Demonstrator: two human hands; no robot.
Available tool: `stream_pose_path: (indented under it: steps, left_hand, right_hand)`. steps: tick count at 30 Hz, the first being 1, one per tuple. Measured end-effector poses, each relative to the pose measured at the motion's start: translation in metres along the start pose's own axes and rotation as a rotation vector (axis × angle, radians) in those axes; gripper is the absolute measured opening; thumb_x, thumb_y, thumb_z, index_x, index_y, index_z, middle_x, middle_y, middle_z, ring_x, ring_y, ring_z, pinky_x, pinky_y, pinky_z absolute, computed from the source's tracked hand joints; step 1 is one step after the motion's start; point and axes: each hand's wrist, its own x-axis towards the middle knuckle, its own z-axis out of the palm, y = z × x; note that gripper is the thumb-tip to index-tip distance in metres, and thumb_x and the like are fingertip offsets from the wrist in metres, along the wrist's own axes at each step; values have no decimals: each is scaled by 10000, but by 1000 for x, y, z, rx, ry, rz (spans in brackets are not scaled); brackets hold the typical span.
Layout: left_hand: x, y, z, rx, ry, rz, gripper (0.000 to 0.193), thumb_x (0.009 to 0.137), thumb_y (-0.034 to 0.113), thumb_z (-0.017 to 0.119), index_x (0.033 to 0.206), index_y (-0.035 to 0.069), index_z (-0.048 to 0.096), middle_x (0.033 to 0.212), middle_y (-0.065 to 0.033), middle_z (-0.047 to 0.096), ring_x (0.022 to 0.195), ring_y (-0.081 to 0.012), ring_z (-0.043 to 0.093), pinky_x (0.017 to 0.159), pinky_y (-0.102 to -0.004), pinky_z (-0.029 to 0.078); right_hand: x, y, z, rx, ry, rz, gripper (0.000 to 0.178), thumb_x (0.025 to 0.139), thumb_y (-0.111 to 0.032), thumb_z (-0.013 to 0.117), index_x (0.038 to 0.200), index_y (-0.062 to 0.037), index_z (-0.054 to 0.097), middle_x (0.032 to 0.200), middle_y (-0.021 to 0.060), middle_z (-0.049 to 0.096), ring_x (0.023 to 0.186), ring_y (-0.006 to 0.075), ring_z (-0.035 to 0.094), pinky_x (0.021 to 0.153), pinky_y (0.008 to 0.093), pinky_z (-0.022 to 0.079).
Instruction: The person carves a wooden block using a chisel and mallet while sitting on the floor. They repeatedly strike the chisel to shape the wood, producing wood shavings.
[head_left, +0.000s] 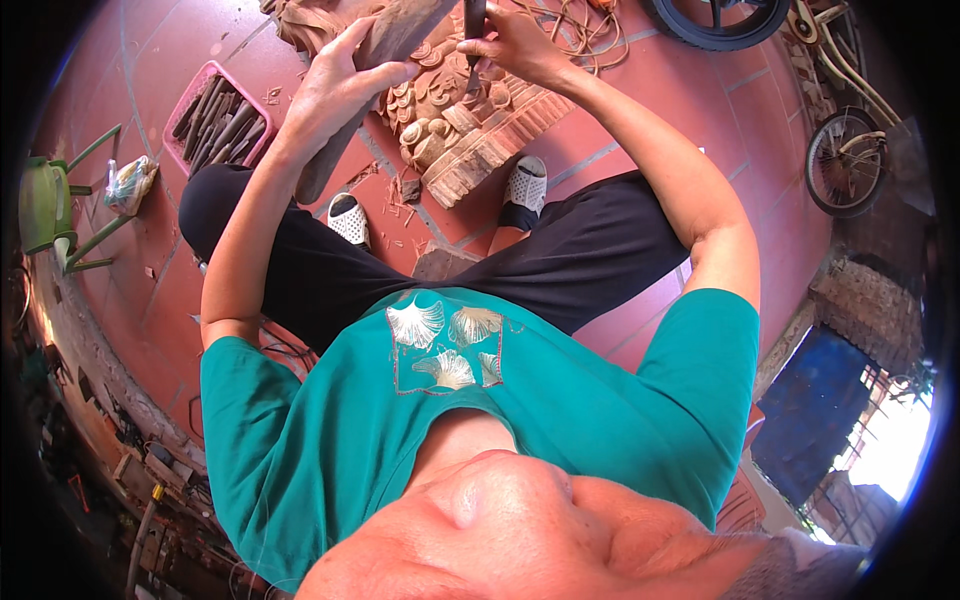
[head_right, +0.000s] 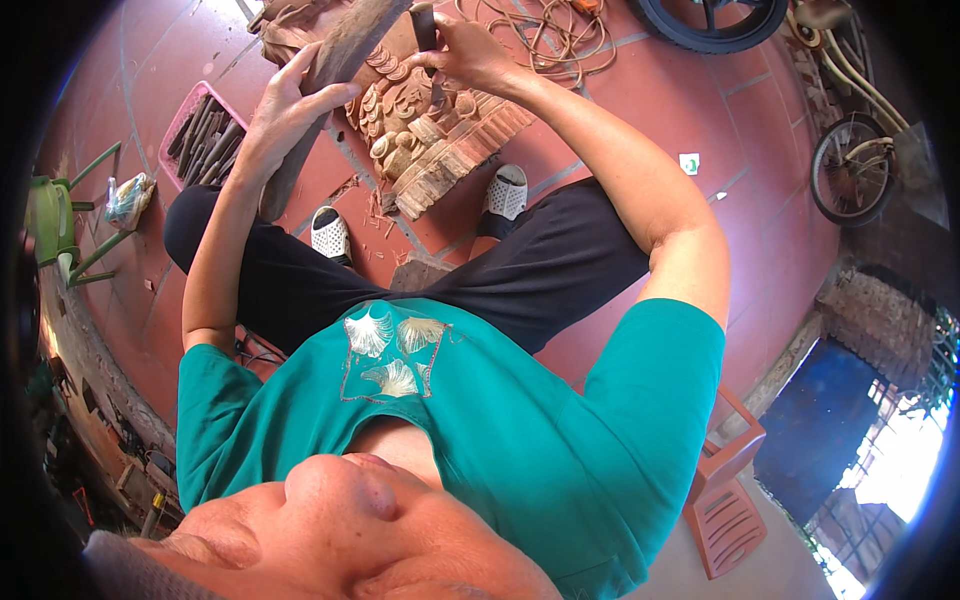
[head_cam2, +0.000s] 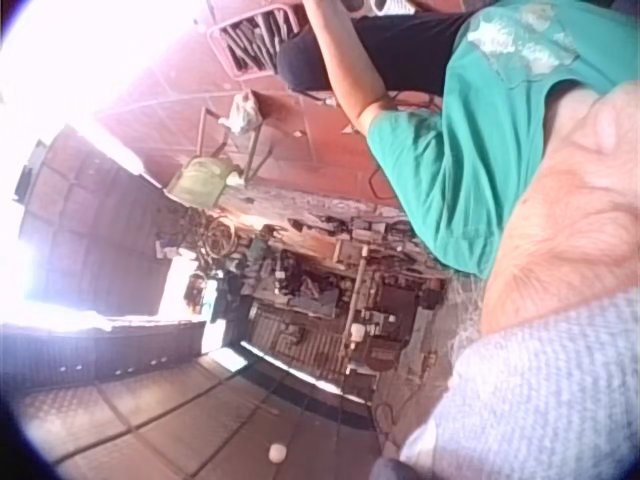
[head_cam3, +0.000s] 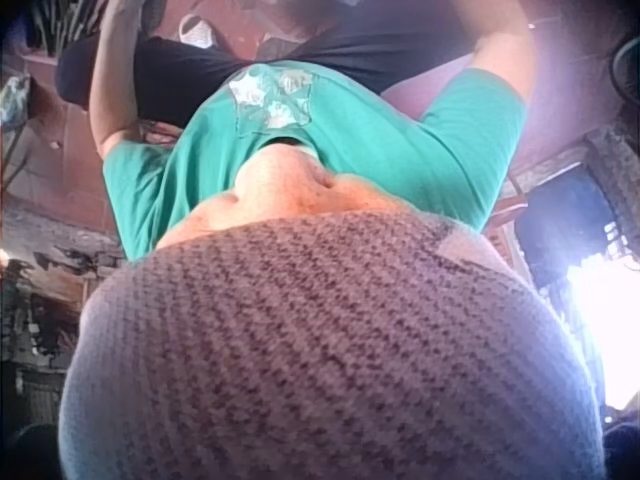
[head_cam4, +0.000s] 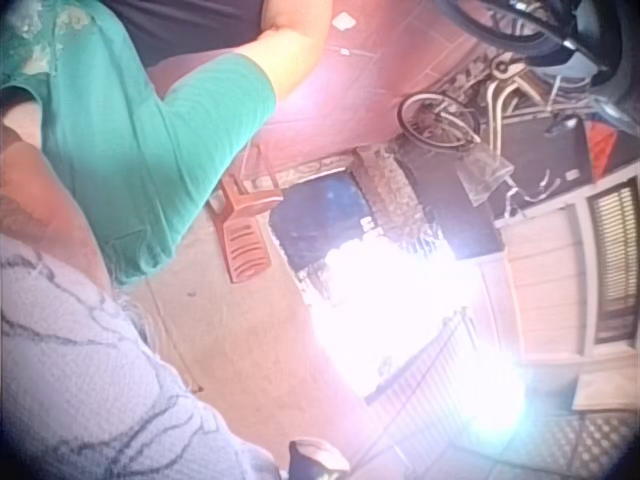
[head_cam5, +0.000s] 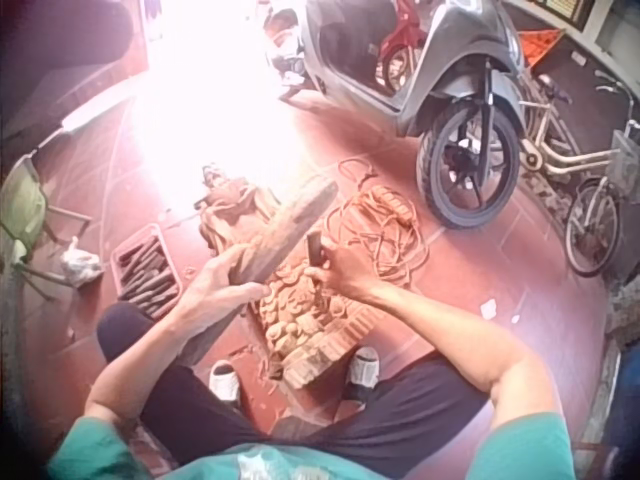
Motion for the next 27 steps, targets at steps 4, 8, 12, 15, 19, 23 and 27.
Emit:
stream_pose_path:
  steps: [4, 8, 12, 15, 19, 23, 27]
  left_hand:
    - [3, -4, 1, -2, 15, 33, 685, 883, 259, 802, 1447, 10, 505, 989, -58, 680, 774, -99, 625, 675, -263, 524]
    - [6, -14, 4, 25, 86, 176, 788, 880, 275, 814, 1543, 76, 436, 1114, -108, 684, 886, -151, 657, 753, -297, 551]
    - [4, -6, 1, 231, 21, 112, 824, 891, 323, 803, 1580, 124, 396, 1223, -134, 666, 991, -183, 653, 829, -312, 550]
    - [3, -9, -4, 346, -19, 89, 801, 913, 347, 772, 1584, 136, 391, 1241, -140, 662, 1015, -188, 650, 862, -315, 543]
    - [3, 8, -9, 121, 0, 123, 805, 920, 389, 747, 1588, 124, 382, 1221, -180, 670, 1029, -210, 655, 896, -344, 536]
    - [5, 29, -14, 194, 163, 368, 778, 917, 183, 734, 1565, -10, 350, 1235, -181, 664, 1084, -258, 658, 963, -354, 519]
    - [3, 5, -21, 351, -81, 46, 813, 924, 418, 734, 1592, 119, 379, 1187, -215, 676, 1048, -228, 653, 898, -368, 532]
  right_hand:
    - [4, 3, 1, 66, -25, 34, 542, 847, -390, 842, 1115, 26, 622, 838, 153, 735, 733, 255, 758, 632, 357, 570]
    - [5, 19, 5, 46, 54, -142, 542, 849, -399, 839, 1111, 24, 624, 855, 155, 742, 724, 242, 761, 628, 353, 577]
    - [8, 14, 4, 139, -34, -20, 503, 861, -378, 830, 1112, 10, 633, 877, 149, 751, 734, 236, 761, 656, 357, 583]
    - [9, 11, 3, 143, -80, 117, 468, 871, -355, 821, 1125, -6, 640, 872, 138, 752, 749, 240, 760, 697, 362, 584]
    - [9, 13, 4, 59, -43, -53, 420, 879, -324, 809, 1105, -16, 633, 848, 161, 738, 778, 280, 754, 709, 396, 568]
    - [6, 0, 7, 30, 22, -195, 401, 880, -314, 797, 1081, -21, 610, 843, 179, 722, 783, 360, 725, 698, 450, 537]
    - [6, -1, 9, -72, 8, -145, 407, 878, -313, 783, 1110, -30, 608, 855, 192, 714, 798, 392, 709, 716, 469, 539]
